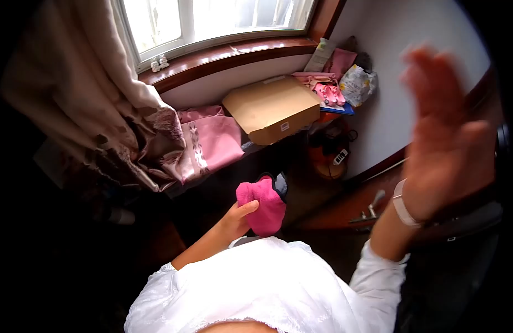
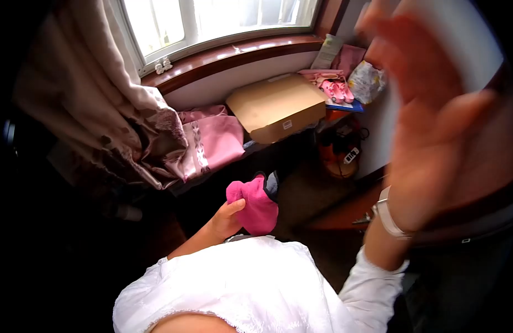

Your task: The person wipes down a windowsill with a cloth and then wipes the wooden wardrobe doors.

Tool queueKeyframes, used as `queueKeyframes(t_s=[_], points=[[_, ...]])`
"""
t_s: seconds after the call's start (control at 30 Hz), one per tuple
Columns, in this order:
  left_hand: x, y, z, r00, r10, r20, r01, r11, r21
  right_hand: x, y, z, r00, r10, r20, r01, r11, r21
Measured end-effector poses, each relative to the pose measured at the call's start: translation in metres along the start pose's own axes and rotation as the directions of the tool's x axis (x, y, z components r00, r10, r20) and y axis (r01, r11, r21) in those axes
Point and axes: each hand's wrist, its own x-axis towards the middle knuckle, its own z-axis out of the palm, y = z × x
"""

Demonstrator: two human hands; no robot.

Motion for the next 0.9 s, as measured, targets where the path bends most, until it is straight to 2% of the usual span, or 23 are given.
queueKeyframes(t_s=[0.07,0.13,0.2,0.37,0.67,0.73,0.77,0.83,0.9], points=[[-0.007,-0.003,0.002,0.996,0.068,-0.057,-0.068,0.998,-0.002,0.006,-0.005,-0.002,0.998,-0.035,0.049,0.033,0.999,0.043],[-0.035,-0.011,0.000,0.988,0.046,-0.144,-0.053,0.997,-0.049,0.010,-0.005,-0.002,0.987,-0.093,0.129,0.086,0.995,0.059],[-0.052,0.010,-0.009,0.976,0.053,-0.211,-0.055,0.998,-0.006,0.014,-0.013,-0.010,0.971,-0.186,0.151,0.170,0.979,0.112],[-0.041,0.009,-0.006,0.951,0.142,-0.274,-0.156,0.987,-0.028,0.028,-0.012,-0.027,0.912,-0.340,0.230,0.308,0.937,0.163],[0.032,0.004,-0.006,0.942,0.174,-0.287,-0.188,0.982,-0.024,0.064,0.031,-0.085,0.843,-0.467,0.265,0.420,0.881,0.217],[0.058,0.002,-0.003,0.926,0.138,-0.352,-0.169,0.984,-0.060,0.077,0.041,-0.099,0.824,-0.507,0.252,0.460,0.859,0.223],[0.076,0.002,-0.003,0.920,0.173,-0.353,-0.193,0.981,-0.021,0.083,0.045,-0.108,0.807,-0.536,0.250,0.486,0.842,0.234],[0.108,0.003,-0.012,0.951,0.214,-0.224,-0.228,0.973,-0.038,0.092,0.050,-0.121,0.754,-0.612,0.239,0.557,0.789,0.259],[0.145,0.015,0.010,0.914,0.270,-0.304,-0.285,0.958,-0.006,0.105,0.060,-0.129,0.723,-0.650,0.234,0.588,0.757,0.284]])
